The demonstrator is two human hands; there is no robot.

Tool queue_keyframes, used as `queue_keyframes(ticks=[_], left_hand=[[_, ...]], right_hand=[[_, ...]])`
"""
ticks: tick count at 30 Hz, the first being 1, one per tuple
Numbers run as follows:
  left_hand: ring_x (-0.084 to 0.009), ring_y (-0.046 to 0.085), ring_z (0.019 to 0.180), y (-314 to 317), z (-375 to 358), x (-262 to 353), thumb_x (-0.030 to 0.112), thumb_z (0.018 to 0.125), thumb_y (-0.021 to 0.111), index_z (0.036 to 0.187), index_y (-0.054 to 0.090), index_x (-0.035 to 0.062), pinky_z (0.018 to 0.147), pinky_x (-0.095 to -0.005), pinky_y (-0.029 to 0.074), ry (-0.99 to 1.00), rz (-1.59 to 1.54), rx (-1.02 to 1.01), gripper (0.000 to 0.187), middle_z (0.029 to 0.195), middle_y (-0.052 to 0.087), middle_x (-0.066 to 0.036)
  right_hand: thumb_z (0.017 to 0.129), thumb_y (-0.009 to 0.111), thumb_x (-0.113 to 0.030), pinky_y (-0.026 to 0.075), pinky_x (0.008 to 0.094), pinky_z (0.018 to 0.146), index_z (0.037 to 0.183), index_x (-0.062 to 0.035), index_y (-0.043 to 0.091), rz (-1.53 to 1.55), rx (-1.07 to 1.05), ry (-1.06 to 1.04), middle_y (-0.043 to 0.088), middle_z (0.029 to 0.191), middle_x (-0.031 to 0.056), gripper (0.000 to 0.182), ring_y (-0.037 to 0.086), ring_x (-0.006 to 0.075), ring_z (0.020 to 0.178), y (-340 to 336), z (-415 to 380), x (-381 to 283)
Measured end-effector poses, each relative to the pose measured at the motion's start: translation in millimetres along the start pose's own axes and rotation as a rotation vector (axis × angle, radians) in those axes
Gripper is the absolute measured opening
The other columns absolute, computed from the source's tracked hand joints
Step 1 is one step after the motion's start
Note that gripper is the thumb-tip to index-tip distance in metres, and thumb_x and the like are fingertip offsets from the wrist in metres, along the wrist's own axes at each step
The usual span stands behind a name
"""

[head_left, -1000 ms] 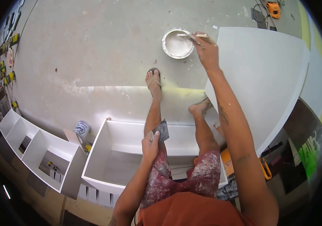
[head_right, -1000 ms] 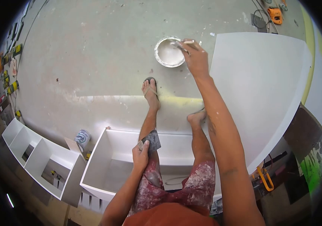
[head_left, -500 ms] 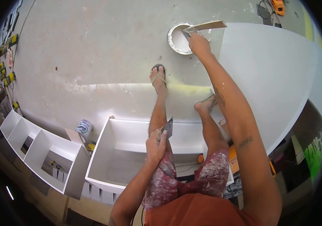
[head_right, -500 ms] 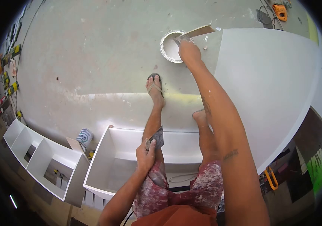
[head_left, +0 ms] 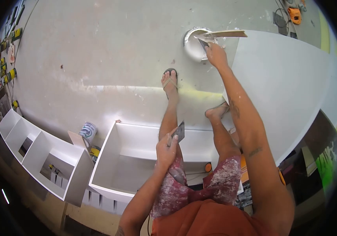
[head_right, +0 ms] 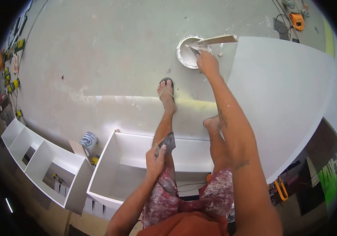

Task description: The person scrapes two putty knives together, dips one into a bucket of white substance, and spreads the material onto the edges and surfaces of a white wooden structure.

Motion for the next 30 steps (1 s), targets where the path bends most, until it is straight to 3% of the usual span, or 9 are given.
queue_keyframes(ticks=[2, 5, 7, 11, 14, 20, 24, 28, 30], left_hand=[[-0.0250, 0.068, 0.091, 3, 1, -43, 0.029, 0.099, 0.060, 0.105, 0.069, -0.0021, 0.080, -0.0363, 0.051, -0.451, -0.104, -0.093, 0.033, 0.090, 0.070, -0.016], [-0.0203, 0.065, 0.102, 14, 51, -27, 0.030, 0.098, 0.059, 0.126, 0.058, -0.0025, 0.085, -0.0358, 0.054, -0.495, -0.794, -0.029, 0.043, 0.114, 0.066, -0.014], [-0.0200, 0.064, 0.105, 26, 109, -22, 0.027, 0.097, 0.060, 0.134, 0.051, -0.0017, 0.087, -0.0352, 0.055, -0.423, -0.913, -0.131, 0.047, 0.122, 0.062, -0.013], [-0.0233, 0.066, 0.100, 43, 199, 49, 0.023, 0.097, 0.058, 0.129, 0.052, -0.0044, 0.084, -0.0377, 0.056, -0.314, -1.034, -0.121, 0.042, 0.112, 0.065, -0.013], [-0.0229, 0.067, 0.098, 54, 237, 80, 0.022, 0.097, 0.058, 0.128, 0.053, -0.0031, 0.090, -0.0393, 0.054, -0.269, -0.973, -0.235, 0.041, 0.109, 0.067, -0.012], [-0.0262, 0.068, 0.102, 58, 176, 196, 0.024, 0.097, 0.055, 0.128, 0.053, -0.0032, 0.096, -0.0414, 0.053, -0.290, -1.251, -0.517, 0.041, 0.113, 0.068, -0.016], [-0.0222, 0.068, 0.106, 27, 110, 259, 0.022, 0.098, 0.054, 0.133, 0.049, -0.0055, 0.092, -0.0357, 0.055, -0.160, -1.190, -0.567, 0.045, 0.118, 0.066, -0.015], [-0.0219, 0.068, 0.102, -10, 37, 314, 0.023, 0.097, 0.056, 0.134, 0.048, -0.0051, 0.089, -0.0363, 0.057, -0.094, -1.221, -0.612, 0.047, 0.118, 0.065, -0.016], [-0.0225, 0.068, 0.103, -37, -8, 347, 0.023, 0.097, 0.056, 0.134, 0.048, -0.0049, 0.090, -0.0366, 0.057, 0.033, -1.196, -0.698, 0.047, 0.118, 0.065, -0.016]], right_hand=[[0.094, 0.058, -0.019, 0.051, 0.0474, 0.087, 0.114, -0.0051, 0.068, 0.236, 0.163, -0.069, 0.068, 0.109, 0.0230, 0.026, 0.064, 0.0425, 0.099, -19, -22, -3], [0.095, 0.058, -0.013, 0.051, 0.0436, 0.087, 0.118, -0.0043, 0.067, 0.448, 0.233, -0.048, 0.068, 0.110, 0.0225, 0.026, 0.064, 0.0410, 0.100, -48, -56, -16], [0.094, 0.058, -0.008, 0.051, 0.0415, 0.088, 0.118, -0.0036, 0.066, 0.491, 0.293, -0.105, 0.068, 0.111, 0.0214, 0.026, 0.065, 0.0391, 0.102, -74, -73, -33], [0.093, 0.057, 0.003, 0.050, 0.0372, 0.095, 0.120, -0.0023, 0.066, 0.573, 0.380, -0.164, 0.067, 0.119, 0.0170, 0.029, 0.064, 0.0318, 0.112, -119, -110, -59], [0.084, 0.059, 0.013, 0.051, 0.0398, 0.097, 0.118, -0.0044, 0.067, 0.647, 0.471, -0.263, 0.065, 0.123, 0.0173, 0.038, 0.063, 0.0351, 0.114, -152, -141, -79], [0.075, 0.067, 0.011, 0.049, 0.0492, 0.102, 0.121, -0.0124, 0.067, 0.716, 0.426, -0.665, 0.059, 0.132, 0.0190, 0.052, 0.058, 0.0435, 0.122, -234, -189, -131], [0.071, 0.069, 0.011, 0.051, 0.0508, 0.100, 0.113, -0.0151, 0.073, 0.611, 0.464, -0.668, 0.061, 0.129, 0.0167, 0.049, 0.056, 0.0462, 0.124, -287, -211, -144], [0.071, 0.069, 0.010, 0.053, 0.0467, 0.099, 0.110, -0.0175, 0.075, 0.510, 0.538, -0.612, 0.062, 0.129, 0.0139, 0.048, 0.058, 0.0410, 0.123, -360, -226, -163], [0.074, 0.068, 0.009, 0.053, 0.0405, 0.100, 0.112, -0.0164, 0.075, 0.123, 0.480, -0.607, 0.062, 0.128, 0.0140, 0.046, 0.060, 0.0352, 0.121, -394, -237, -179]])
Point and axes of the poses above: each hand's wrist, its own z-axis towards the middle knuckle, its own y-axis out of the palm, x = y × z, the point moved 7 cm from there along z, towards the middle knuckle
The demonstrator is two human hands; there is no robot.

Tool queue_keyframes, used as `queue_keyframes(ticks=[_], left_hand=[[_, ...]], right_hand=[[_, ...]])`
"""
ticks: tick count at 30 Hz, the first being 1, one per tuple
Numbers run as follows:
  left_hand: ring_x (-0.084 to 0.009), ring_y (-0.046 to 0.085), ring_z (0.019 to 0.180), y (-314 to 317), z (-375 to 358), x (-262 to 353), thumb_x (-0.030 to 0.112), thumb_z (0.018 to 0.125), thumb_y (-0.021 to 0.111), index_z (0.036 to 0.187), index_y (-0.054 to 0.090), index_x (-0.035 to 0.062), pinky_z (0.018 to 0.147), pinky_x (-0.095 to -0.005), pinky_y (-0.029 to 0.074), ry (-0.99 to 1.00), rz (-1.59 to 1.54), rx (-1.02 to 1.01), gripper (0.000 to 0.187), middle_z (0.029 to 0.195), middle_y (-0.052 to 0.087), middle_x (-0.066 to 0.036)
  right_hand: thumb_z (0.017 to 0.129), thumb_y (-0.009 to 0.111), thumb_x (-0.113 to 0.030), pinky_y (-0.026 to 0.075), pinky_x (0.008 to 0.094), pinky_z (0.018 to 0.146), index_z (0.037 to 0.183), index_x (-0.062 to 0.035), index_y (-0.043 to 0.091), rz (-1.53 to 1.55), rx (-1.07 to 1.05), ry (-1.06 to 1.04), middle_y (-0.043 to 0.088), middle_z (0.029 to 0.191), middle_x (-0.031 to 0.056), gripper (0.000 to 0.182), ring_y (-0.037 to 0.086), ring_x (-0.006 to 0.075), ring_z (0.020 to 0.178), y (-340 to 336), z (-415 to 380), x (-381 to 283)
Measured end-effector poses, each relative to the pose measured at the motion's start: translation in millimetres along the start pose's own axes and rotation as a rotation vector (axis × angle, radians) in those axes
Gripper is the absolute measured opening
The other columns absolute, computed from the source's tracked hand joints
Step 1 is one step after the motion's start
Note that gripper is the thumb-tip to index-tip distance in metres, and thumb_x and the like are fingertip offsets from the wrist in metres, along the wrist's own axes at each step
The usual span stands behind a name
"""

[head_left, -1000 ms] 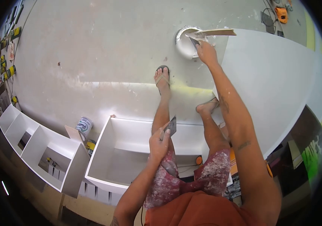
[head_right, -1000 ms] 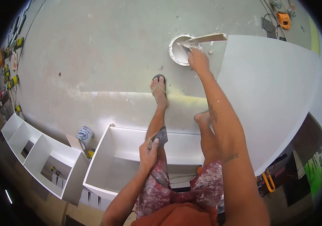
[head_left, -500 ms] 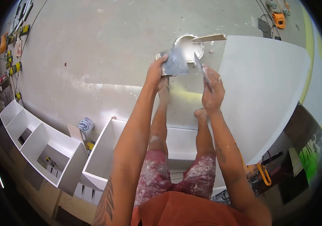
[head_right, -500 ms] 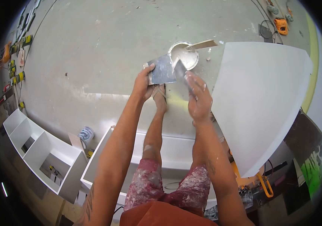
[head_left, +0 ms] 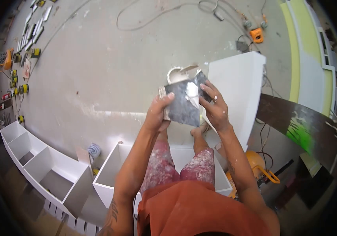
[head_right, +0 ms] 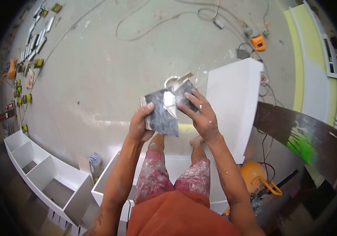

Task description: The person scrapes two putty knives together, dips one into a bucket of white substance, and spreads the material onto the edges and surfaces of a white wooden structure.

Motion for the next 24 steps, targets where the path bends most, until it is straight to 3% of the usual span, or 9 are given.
queue_keyframes(ticks=[2, 4, 6, 8, 14, 18, 19, 22, 24], left_hand=[[-0.0222, 0.067, 0.105, 36, -36, 16, 0.023, 0.096, 0.058, 0.134, 0.048, -0.0037, 0.091, -0.0364, 0.056, 0.063, 0.103, 0.016, 0.048, 0.119, 0.064, -0.015], [-0.0199, 0.067, 0.106, 85, -67, 39, 0.015, 0.094, 0.058, 0.138, 0.046, -0.0032, 0.093, -0.0360, 0.056, 0.158, 0.076, -0.014, 0.050, 0.118, 0.065, -0.012], [-0.0238, 0.060, 0.120, 132, -94, 62, 0.010, 0.092, 0.053, 0.145, 0.038, -0.0053, 0.107, -0.0440, 0.046, 0.346, 0.023, -0.078, 0.057, 0.122, 0.063, -0.017], [-0.0271, 0.051, 0.131, 143, -109, 66, 0.001, 0.088, 0.049, 0.150, 0.032, -0.0062, 0.115, -0.0457, 0.035, 0.343, 0.154, -0.131, 0.064, 0.132, 0.058, -0.019], [-0.0343, 0.055, 0.128, 271, -191, 104, -0.008, 0.086, 0.049, 0.136, 0.054, -0.0039, 0.109, -0.0448, 0.041, 1.199, 1.167, -0.580, 0.050, 0.134, 0.058, -0.022], [-0.0376, 0.059, 0.120, 294, -203, 121, -0.001, 0.094, 0.045, 0.126, 0.064, 0.0008, 0.104, -0.0472, 0.045, 1.257, 1.439, -0.799, 0.037, 0.129, 0.062, -0.017], [-0.0341, 0.057, 0.124, 289, -200, 128, -0.001, 0.083, 0.062, 0.128, 0.064, 0.0093, 0.104, -0.0479, 0.045, 1.178, 1.489, -0.855, 0.046, 0.130, 0.062, -0.014], [-0.0317, 0.058, 0.123, 261, -186, 122, 0.003, 0.084, 0.062, 0.126, 0.066, 0.0105, 0.103, -0.0448, 0.046, 0.965, 1.624, -0.914, 0.042, 0.127, 0.063, -0.015], [-0.0289, 0.061, 0.118, 264, -184, 121, 0.009, 0.093, 0.057, 0.128, 0.063, 0.0116, 0.100, -0.0407, 0.049, 0.808, 1.392, -0.597, 0.035, 0.126, 0.064, -0.012]], right_hand=[[0.079, 0.064, 0.010, 0.052, 0.0350, 0.099, 0.113, -0.0101, 0.074, 0.019, 0.058, 0.024, 0.063, 0.127, 0.0150, 0.040, 0.062, 0.0312, 0.119, -46, 0, -35], [0.087, 0.062, 0.006, 0.052, 0.0325, 0.094, 0.118, -0.0018, 0.069, 0.265, 0.324, 0.442, 0.064, 0.124, 0.0130, 0.033, 0.064, 0.0283, 0.113, -100, -7, -40], [0.093, 0.061, -0.001, 0.052, 0.0325, 0.090, 0.124, 0.0011, 0.062, 1.050, 0.625, 0.902, 0.065, 0.118, 0.0096, 0.031, 0.065, 0.0224, 0.105, -128, -25, -43], [0.091, 0.063, -0.006, 0.054, 0.0349, 0.090, 0.123, -0.0042, 0.057, 1.547, 0.796, 0.982, 0.067, 0.110, 0.0065, 0.033, 0.067, 0.0195, 0.097, -162, -5, -97], [0.091, 0.062, -0.014, 0.056, 0.0383, 0.090, 0.123, -0.0058, 0.058, 2.023, 0.452, 0.934, 0.067, 0.112, 0.0075, 0.033, 0.067, 0.0221, 0.103, -193, 33, -199], [0.092, 0.059, -0.011, 0.056, 0.0365, 0.088, 0.118, -0.0006, 0.059, 1.838, 0.576, 0.761, 0.069, 0.107, 0.0103, 0.028, 0.069, 0.0222, 0.097, -241, 42, -204], [0.091, 0.059, -0.008, 0.057, 0.0357, 0.088, 0.117, 0.0013, 0.060, 1.812, 0.695, 0.745, 0.069, 0.105, 0.0101, 0.027, 0.070, 0.0211, 0.094, -253, 40, -205], [0.090, 0.060, -0.004, 0.055, 0.0332, 0.090, 0.121, -0.0013, 0.058, 1.699, 0.733, 0.665, 0.067, 0.111, 0.0110, 0.031, 0.067, 0.0197, 0.102, -281, 32, -202], [0.088, 0.060, -0.003, 0.054, 0.0342, 0.091, 0.122, -0.0011, 0.056, 1.524, 0.766, 0.589, 0.064, 0.115, 0.0131, 0.035, 0.065, 0.0220, 0.106, -302, 33, -210]])
Point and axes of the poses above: each hand's wrist, its own z-axis towards the middle knuckle, its own y-axis out of the palm, x = y × z, the point moved 7 cm from there along z, towards the middle knuckle
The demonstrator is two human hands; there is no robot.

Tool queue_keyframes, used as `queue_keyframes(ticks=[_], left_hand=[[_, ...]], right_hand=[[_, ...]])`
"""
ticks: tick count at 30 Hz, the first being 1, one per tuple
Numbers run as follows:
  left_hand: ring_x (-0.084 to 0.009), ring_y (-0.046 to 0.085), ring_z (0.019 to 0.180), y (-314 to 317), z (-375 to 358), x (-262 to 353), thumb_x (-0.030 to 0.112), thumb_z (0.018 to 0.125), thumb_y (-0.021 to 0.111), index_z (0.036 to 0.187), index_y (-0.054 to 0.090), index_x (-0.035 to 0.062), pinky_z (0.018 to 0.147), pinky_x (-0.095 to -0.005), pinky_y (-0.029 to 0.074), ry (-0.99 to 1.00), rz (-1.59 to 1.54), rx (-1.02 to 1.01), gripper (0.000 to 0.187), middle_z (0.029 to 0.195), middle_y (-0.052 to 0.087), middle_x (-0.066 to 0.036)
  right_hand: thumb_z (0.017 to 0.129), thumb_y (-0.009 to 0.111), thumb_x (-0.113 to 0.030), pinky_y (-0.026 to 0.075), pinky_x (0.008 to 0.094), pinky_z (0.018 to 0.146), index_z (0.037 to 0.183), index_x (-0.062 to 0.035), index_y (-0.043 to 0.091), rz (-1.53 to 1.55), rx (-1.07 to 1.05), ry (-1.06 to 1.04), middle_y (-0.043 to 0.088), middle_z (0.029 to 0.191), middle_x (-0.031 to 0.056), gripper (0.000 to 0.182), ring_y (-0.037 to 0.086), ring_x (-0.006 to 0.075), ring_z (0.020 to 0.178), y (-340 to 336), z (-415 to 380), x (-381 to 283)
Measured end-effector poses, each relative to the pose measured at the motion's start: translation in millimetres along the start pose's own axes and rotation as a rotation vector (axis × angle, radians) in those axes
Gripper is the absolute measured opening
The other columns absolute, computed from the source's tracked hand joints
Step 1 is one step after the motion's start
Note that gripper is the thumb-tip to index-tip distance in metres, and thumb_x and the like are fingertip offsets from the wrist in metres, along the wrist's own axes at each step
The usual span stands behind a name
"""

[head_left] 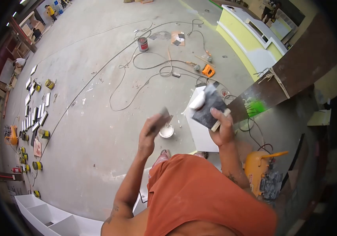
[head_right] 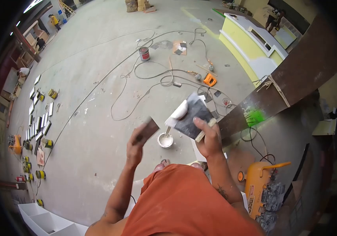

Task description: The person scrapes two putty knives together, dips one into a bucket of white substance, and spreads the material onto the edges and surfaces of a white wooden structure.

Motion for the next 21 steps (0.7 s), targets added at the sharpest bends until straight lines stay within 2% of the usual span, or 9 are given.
queue_keyframes(ticks=[2, 6, 7, 10, 12, 14, 18, 20, 21], left_hand=[[-0.0251, 0.064, 0.113, 16, -4, -27, 0.019, 0.102, 0.050, 0.132, 0.057, 0.0124, 0.097, -0.0373, 0.051, -0.538, -1.290, 0.361, 0.032, 0.123, 0.065, -0.010], [-0.0219, 0.071, 0.093, 37, 14, 2, 0.032, 0.103, 0.046, 0.125, 0.056, 0.0037, 0.065, -0.0337, 0.059, -0.525, -1.653, 0.283, 0.037, 0.108, 0.070, -0.011], [-0.0197, 0.071, 0.078, 43, 15, 0, 0.033, 0.102, 0.046, 0.122, 0.057, 0.0041, 0.048, -0.0299, 0.054, -0.670, -1.503, 0.393, 0.037, 0.099, 0.071, -0.010], [-0.0185, 0.071, 0.074, 48, 21, 16, 0.032, 0.102, 0.045, 0.124, 0.056, 0.0023, 0.047, -0.0290, 0.055, -0.568, -1.339, 0.209, 0.039, 0.100, 0.071, -0.012], [-0.0180, 0.071, 0.071, 48, 20, 20, 0.032, 0.101, 0.044, 0.126, 0.054, 0.0009, 0.044, -0.0272, 0.054, -0.640, -1.250, 0.255, 0.041, 0.099, 0.070, -0.013], [-0.0175, 0.071, 0.072, 46, 20, 26, 0.032, 0.101, 0.044, 0.127, 0.053, 0.0007, 0.045, -0.0271, 0.054, -0.650, -1.301, 0.229, 0.042, 0.098, 0.070, -0.012], [-0.0193, 0.070, 0.070, 58, 21, 11, 0.031, 0.100, 0.048, 0.123, 0.053, -0.0007, 0.046, -0.0299, 0.054, -0.617, -1.473, 0.299, 0.039, 0.096, 0.069, -0.012], [-0.0182, 0.068, 0.067, 59, 25, 20, 0.030, 0.101, 0.048, 0.120, 0.055, 0.0002, 0.046, -0.0303, 0.054, -0.671, -1.447, 0.292, 0.037, 0.093, 0.068, -0.011], [-0.0176, 0.068, 0.068, 56, 23, 21, 0.030, 0.100, 0.048, 0.120, 0.055, 0.0003, 0.047, -0.0303, 0.054, -0.662, -1.349, 0.259, 0.036, 0.094, 0.068, -0.010]], right_hand=[[0.086, 0.059, -0.001, 0.053, 0.0352, 0.092, 0.123, -0.0008, 0.054, -0.125, -0.024, -0.106, 0.062, 0.119, 0.0151, 0.038, 0.063, 0.0243, 0.111, 7, -8, -10], [0.086, 0.056, 0.004, 0.052, 0.0418, 0.087, 0.119, -0.0083, 0.044, -0.956, -0.689, -1.003, 0.051, 0.117, 0.0223, 0.037, 0.057, 0.0313, 0.102, 82, -69, -29], [0.080, 0.063, 0.007, 0.052, 0.0417, 0.087, 0.119, -0.0098, 0.048, -0.938, -0.671, -1.003, 0.052, 0.119, 0.0207, 0.044, 0.056, 0.0317, 0.105, 83, -70, -21], [0.068, 0.068, 0.011, 0.048, 0.0450, 0.095, 0.119, -0.0121, 0.054, -1.041, -0.421, -0.981, 0.050, 0.122, 0.0201, 0.058, 0.053, 0.0371, 0.113, 33, -43, 15], [0.069, 0.064, 0.012, 0.047, 0.0434, 0.095, 0.120, -0.0105, 0.055, -1.499, -0.368, -0.752, 0.050, 0.119, 0.0195, 0.056, 0.052, 0.0381, 0.112, 15, -10, 9], [0.075, 0.061, 0.011, 0.049, 0.0423, 0.093, 0.118, -0.0098, 0.056, -1.484, -0.353, -0.728, 0.051, 0.118, 0.0177, 0.048, 0.053, 0.0365, 0.112, 12, -17, 1], [0.094, 0.062, -0.019, 0.052, 0.0457, 0.089, 0.107, -0.0108, 0.054, -0.768, -0.640, -1.378, 0.052, 0.118, 0.0158, 0.018, 0.058, 0.0378, 0.109, 56, -79, -17], [0.098, 0.055, -0.015, 0.050, 0.0449, 0.092, 0.114, -0.0086, 0.052, -0.560, -0.427, -0.912, 0.052, 0.122, 0.0161, 0.018, 0.058, 0.0369, 0.109, 26, -45, 17], [0.095, 0.055, -0.007, 0.047, 0.0436, 0.098, 0.123, -0.0061, 0.050, -1.303, -0.349, -0.970, 0.051, 0.127, 0.0174, 0.028, 0.056, 0.0346, 0.115, 23, -36, 11]])
Point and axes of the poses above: each hand's wrist, its own z-axis towards the middle knuckle, its own y-axis out of the palm, x = y × z, the point moved 7 cm from there along z, towards the middle knuckle
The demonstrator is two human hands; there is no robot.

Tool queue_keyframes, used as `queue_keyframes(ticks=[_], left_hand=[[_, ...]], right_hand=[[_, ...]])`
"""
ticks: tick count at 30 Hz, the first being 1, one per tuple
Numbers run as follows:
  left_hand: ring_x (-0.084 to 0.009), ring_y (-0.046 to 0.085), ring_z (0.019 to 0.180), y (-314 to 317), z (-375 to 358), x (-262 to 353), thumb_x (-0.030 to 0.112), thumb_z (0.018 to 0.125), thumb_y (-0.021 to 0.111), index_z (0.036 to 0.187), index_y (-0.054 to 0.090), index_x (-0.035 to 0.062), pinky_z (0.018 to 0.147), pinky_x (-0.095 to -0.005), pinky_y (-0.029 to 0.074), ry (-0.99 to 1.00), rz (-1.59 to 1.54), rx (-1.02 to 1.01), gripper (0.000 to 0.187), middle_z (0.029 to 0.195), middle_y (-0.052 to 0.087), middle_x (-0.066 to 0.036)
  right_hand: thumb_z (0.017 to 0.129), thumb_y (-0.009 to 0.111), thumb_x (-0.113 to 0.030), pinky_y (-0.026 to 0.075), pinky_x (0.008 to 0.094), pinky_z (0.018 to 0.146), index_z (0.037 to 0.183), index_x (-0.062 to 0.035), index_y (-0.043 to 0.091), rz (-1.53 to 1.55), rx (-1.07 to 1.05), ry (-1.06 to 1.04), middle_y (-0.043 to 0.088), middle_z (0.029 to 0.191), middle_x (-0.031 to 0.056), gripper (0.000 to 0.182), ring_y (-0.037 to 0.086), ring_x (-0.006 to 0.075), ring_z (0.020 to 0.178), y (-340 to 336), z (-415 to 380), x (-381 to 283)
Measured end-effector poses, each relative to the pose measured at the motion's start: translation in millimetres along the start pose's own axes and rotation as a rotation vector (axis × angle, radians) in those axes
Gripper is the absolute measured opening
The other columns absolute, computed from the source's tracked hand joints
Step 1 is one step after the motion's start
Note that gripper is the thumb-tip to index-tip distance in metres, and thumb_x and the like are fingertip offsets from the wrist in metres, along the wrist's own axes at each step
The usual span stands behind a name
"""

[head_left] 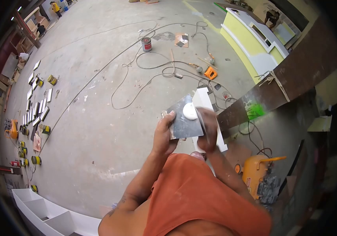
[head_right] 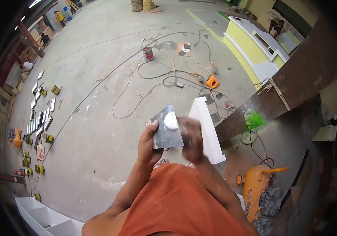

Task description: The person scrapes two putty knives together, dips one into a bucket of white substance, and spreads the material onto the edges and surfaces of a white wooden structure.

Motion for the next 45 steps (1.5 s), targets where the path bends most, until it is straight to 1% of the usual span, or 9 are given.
queue_keyframes(ticks=[7, 11, 15, 21, 25, 29, 36, 40, 45], left_hand=[[-0.0176, 0.068, 0.072, -4, 2, 2, 0.026, 0.100, 0.050, 0.117, 0.056, -0.0011, 0.051, -0.0316, 0.053, 0.041, -0.063, 0.067, 0.033, 0.094, 0.068, -0.010], [-0.0170, 0.068, 0.075, 5, 1, 5, 0.026, 0.099, 0.050, 0.118, 0.056, 0.0015, 0.052, -0.0314, 0.051, 0.028, 0.134, 0.009, 0.032, 0.097, 0.068, -0.009], [-0.0162, 0.068, 0.075, 6, -1, 5, 0.027, 0.099, 0.052, 0.118, 0.056, 0.0035, 0.052, -0.0303, 0.051, 0.048, 0.081, 0.046, 0.031, 0.096, 0.068, -0.008], [-0.0136, 0.068, 0.069, -2, 9, -5, 0.029, 0.097, 0.054, 0.116, 0.058, 0.0036, 0.045, -0.0268, 0.051, -0.009, 0.008, 0.066, 0.032, 0.094, 0.070, -0.006], [-0.0142, 0.068, 0.067, 13, 4, 6, 0.031, 0.098, 0.051, 0.119, 0.057, 0.0020, 0.045, -0.0278, 0.051, 0.048, 0.140, -0.005, 0.036, 0.094, 0.069, -0.008], [-0.0161, 0.067, 0.069, 9, 9, 1, 0.027, 0.098, 0.052, 0.116, 0.057, 0.0002, 0.048, -0.0294, 0.052, -0.022, -0.008, 0.036, 0.033, 0.091, 0.067, -0.008], [-0.0170, 0.067, 0.066, 22, 6, 4, 0.027, 0.099, 0.052, 0.117, 0.056, -0.0019, 0.046, -0.0295, 0.052, 0.011, 0.192, -0.094, 0.035, 0.090, 0.067, -0.010], [-0.0171, 0.067, 0.067, 15, 9, -1, 0.027, 0.098, 0.053, 0.117, 0.056, -0.0026, 0.047, -0.0305, 0.053, -0.026, 0.070, -0.027, 0.035, 0.091, 0.067, -0.010], [-0.0172, 0.067, 0.065, 25, 1, -7, 0.028, 0.098, 0.054, 0.117, 0.055, -0.0023, 0.047, -0.0303, 0.054, -0.039, 0.263, -0.083, 0.036, 0.090, 0.067, -0.011]], right_hand=[[0.087, 0.049, 0.005, 0.047, 0.0464, 0.099, 0.121, -0.0043, 0.044, 0.687, 0.394, -0.154, 0.049, 0.126, 0.0228, 0.035, 0.054, 0.0400, 0.116, -21, 12, -26], [0.089, 0.052, 0.004, 0.045, 0.0335, 0.099, 0.132, -0.0018, 0.046, -0.482, -0.083, -0.067, 0.056, 0.123, 0.0189, 0.044, 0.058, 0.0251, 0.112, 6, -14, 10], [0.084, 0.053, 0.005, 0.044, 0.0328, 0.098, 0.135, -0.0010, 0.037, 0.818, 0.413, 0.644, 0.055, 0.121, 0.0152, 0.053, 0.056, 0.0221, 0.110, 1, -39, 43], [0.085, 0.050, 0.001, 0.041, 0.0392, 0.103, 0.126, 0.0023, 0.043, 0.635, 0.410, -0.053, 0.049, 0.125, 0.0187, 0.042, 0.053, 0.0311, 0.116, -7, 7, -23], [0.085, 0.052, 0.006, 0.041, 0.0414, 0.105, 0.126, -0.0013, 0.047, 0.557, 0.283, 0.560, 0.048, 0.130, 0.0199, 0.042, 0.050, 0.0332, 0.123, 2, -19, 16], [0.089, 0.059, -0.004, 0.049, 0.0563, 0.095, 0.106, -0.0056, 0.052, 0.495, 0.439, -0.321, 0.050, 0.118, 0.0224, 0.018, 0.054, 0.0437, 0.113, -18, 6, -45], [0.081, 0.055, 0.014, 0.044, 0.0458, 0.099, 0.126, -0.0061, 0.051, -0.057, 0.132, 0.152, 0.052, 0.123, 0.0209, 0.049, 0.053, 0.0391, 0.116, -23, 1, 32], [0.095, 0.062, -0.035, 0.052, 0.0532, 0.092, 0.113, -0.0177, 0.053, 0.261, 0.286, -0.312, 0.051, 0.118, 0.0167, 0.027, 0.057, 0.0383, 0.112, -24, 2, -43], [0.078, 0.052, 0.013, 0.039, 0.0426, 0.106, 0.120, -0.0048, 0.056, -0.267, -0.118, 0.259, 0.052, 0.127, 0.0174, 0.046, 0.050, 0.0342, 0.119, -8, 0, 58]])
Point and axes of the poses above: each hand's wrist, its own z-axis towards the middle knuckle, its own y-axis out of the palm, x = y × z, the point moved 7 cm from there along z, towards the middle knuckle
